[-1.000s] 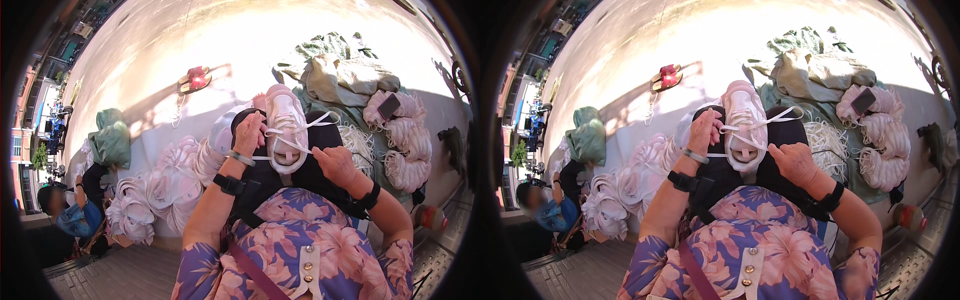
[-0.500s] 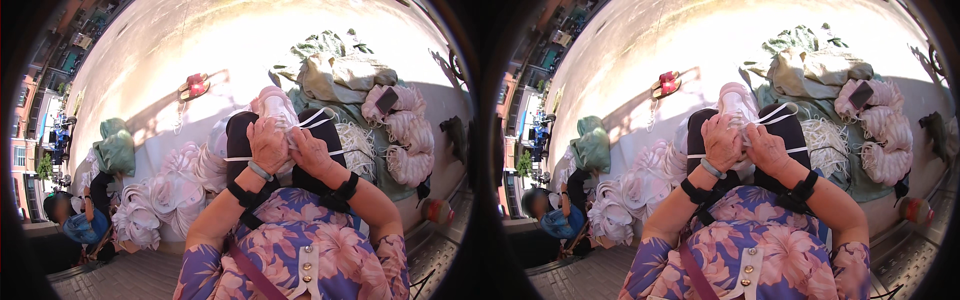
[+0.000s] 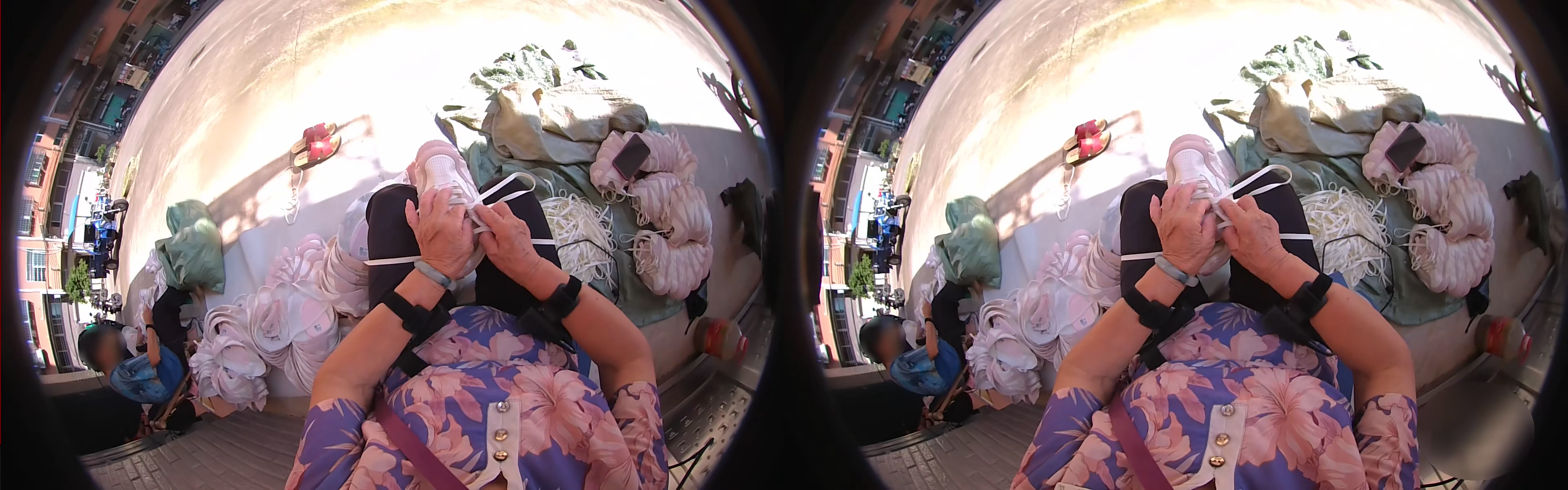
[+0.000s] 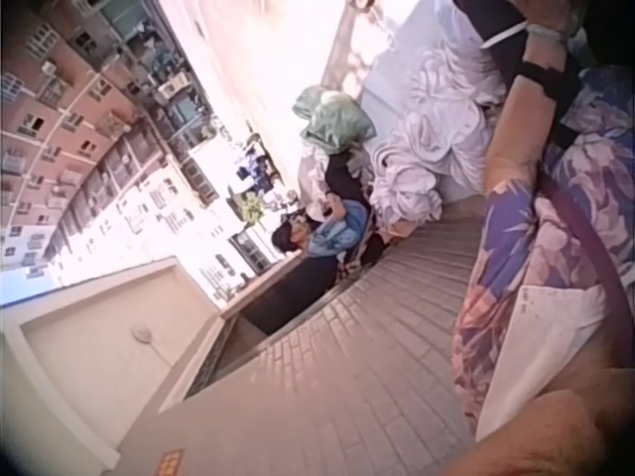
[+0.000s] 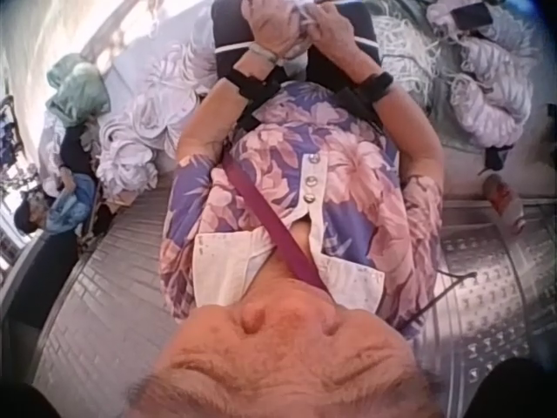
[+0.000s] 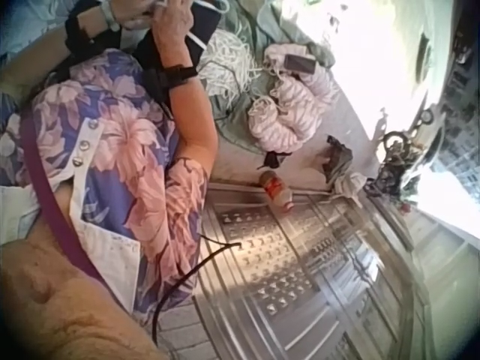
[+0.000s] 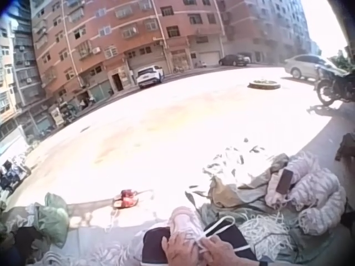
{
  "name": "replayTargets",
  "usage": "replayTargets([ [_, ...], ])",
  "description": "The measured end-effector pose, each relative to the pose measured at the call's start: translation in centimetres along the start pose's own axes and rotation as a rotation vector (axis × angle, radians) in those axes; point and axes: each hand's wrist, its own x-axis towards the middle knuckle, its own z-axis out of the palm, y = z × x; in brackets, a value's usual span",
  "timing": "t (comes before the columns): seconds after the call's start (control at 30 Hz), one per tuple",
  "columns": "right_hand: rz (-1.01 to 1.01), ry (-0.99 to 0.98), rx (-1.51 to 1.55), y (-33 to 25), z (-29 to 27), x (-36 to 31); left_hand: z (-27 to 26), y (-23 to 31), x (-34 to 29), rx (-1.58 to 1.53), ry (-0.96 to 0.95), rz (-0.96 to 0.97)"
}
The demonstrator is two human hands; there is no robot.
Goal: Lacing shoe strings into various pink and white sneakers.
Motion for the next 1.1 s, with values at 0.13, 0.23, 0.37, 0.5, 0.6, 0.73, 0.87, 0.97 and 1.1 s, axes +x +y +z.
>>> replayTargets([
  [0.13, -0.010, 0.009, 0.057, -0.1, -0.4, 0.1, 0.3, -0.1, 0.1, 0.003, 0.003, 0.012],
  [0.23, 0.051, -0.028, 0.164, -0.4, -1.0, 0.0, 0.2, 0.0, 0.5, -0.014, -0.024, 0.014],
  [0.37, 0.126, 0.017, 0.211, 0.0, -0.3, -0.1, -0.8, 0.4, 1.2, 0.042, -0.072, 0.070],
  [0.5, 0.109, -0.031, 0.143, 0.1, -0.9, -0.2, -5.4, 0.2, 0.9, 0.080, -0.140, 0.148],
  [0.6, 0.079, -0.011, 0.125, 0.8, -0.7, -0.4, -8.9, -4.0, -2.0, 0.220, -0.155, 0.032],
  [0.73, 0.082, 0.005, 0.172, 0.4, -1.0, -0.3, -13.9, -15.2, -9.6, 0.493, -0.166, -0.285],
  [0.87, 0.084, -0.020, 0.154, 0.4, -0.6, -0.3, -15.3, -19.6, -14.0, 0.341, -0.258, -0.415],
  [0.97, 0.118, -0.039, 0.148, -0.2, -1.4, 0.1, -12.8, -15.1, -10.1, 0.297, -0.155, -0.168],
  [1.1, 0.070, -0.015, 0.277, -0.6, -1.9, 0.3, -9.7, -10.9, -5.0, 0.140, -0.060, -0.051],
])
